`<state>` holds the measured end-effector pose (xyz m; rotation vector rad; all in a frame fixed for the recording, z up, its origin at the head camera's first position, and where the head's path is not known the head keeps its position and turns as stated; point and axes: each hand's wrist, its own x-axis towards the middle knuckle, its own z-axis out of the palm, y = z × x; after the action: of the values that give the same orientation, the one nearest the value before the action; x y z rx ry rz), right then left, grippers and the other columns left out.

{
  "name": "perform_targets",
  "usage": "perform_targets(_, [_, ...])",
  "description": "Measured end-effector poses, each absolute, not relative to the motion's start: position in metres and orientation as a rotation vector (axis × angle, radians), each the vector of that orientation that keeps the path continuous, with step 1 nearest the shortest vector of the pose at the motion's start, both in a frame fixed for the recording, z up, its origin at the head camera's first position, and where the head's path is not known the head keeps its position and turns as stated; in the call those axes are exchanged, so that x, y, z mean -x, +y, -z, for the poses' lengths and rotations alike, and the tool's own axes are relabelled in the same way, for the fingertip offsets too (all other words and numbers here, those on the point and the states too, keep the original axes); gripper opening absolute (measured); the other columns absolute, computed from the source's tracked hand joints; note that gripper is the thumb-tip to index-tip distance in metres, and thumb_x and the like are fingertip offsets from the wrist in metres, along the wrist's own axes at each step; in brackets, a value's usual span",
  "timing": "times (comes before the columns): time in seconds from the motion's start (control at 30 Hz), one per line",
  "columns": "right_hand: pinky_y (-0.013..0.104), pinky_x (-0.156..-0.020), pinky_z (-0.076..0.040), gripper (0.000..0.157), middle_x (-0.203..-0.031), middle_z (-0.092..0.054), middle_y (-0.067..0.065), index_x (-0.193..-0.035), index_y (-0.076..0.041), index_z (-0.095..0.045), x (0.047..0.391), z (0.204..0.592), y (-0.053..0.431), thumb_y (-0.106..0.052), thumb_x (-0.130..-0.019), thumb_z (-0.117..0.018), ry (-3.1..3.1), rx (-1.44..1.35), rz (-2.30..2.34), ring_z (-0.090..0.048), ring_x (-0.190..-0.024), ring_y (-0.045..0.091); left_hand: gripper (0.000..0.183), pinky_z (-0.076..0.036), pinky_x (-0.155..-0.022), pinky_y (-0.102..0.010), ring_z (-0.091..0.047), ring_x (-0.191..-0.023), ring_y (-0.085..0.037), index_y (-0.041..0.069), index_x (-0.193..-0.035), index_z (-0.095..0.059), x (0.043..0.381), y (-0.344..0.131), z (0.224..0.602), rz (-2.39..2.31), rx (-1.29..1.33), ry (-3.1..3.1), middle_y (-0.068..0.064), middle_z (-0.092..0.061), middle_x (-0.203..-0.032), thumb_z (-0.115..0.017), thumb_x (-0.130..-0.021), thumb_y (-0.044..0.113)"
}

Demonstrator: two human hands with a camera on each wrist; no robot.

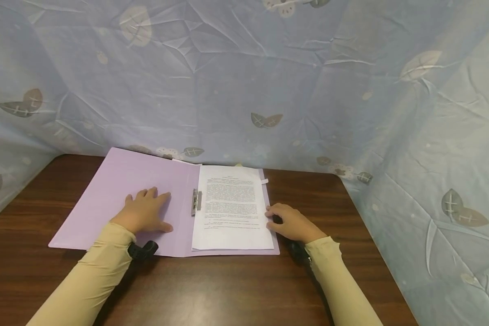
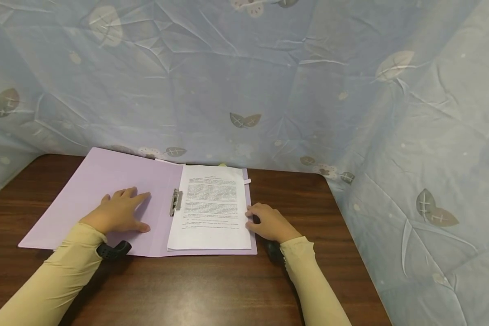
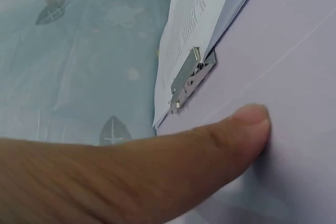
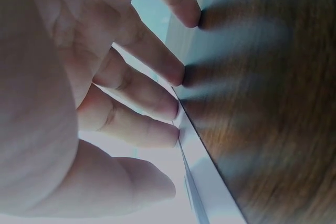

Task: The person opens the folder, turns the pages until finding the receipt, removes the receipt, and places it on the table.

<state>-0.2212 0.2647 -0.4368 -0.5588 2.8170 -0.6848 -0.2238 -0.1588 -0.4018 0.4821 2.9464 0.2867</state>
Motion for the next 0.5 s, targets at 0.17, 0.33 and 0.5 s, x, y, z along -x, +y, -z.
perform_targets(0.17, [0.052,-0.114,-0.042,0.030,-0.146,-0.059,0.012,-0.123,-0.005,-0.070,0.221,0.436,0.261,-0.021,-0.098,-0.070,2.840,0.533,0.661,-0.052,-0.138,0.033,0.111,-0.017,-0.104,-0.087,-0.026,-0.140,-0.068,-0.002,-0.154,-0.042,0.232,-0.169,0.412,-0.400,-0.445,2.875,-0.045,-0.028,-0.154,-0.088,-0.072,0.057])
perform_targets(0.33, [0.052,-0.108,-0.046,0.024,-0.137,-0.065,0.011,-0.116,-0.008,-0.073,0.221,0.432,0.263,-0.022,-0.097,-0.071,2.889,0.491,0.588,-0.059,-0.128,0.033,0.112,-0.019,-0.104,-0.087,-0.024,-0.142,-0.066,0.001,-0.155,-0.042,0.236,-0.169,0.419,-0.409,-0.460,2.817,-0.043,-0.027,-0.156,-0.085,-0.072,0.063])
perform_targets(0.5, [0.044,-0.085,-0.053,0.010,-0.103,-0.070,0.004,-0.098,-0.011,-0.073,0.221,0.421,0.269,-0.020,-0.096,-0.070,2.944,0.436,0.516,-0.062,-0.092,0.022,0.099,-0.029,-0.109,-0.077,-0.029,-0.142,-0.063,0.003,-0.153,-0.048,0.235,-0.165,0.420,-0.426,-0.531,2.734,-0.040,-0.032,-0.156,-0.085,-0.077,0.055])
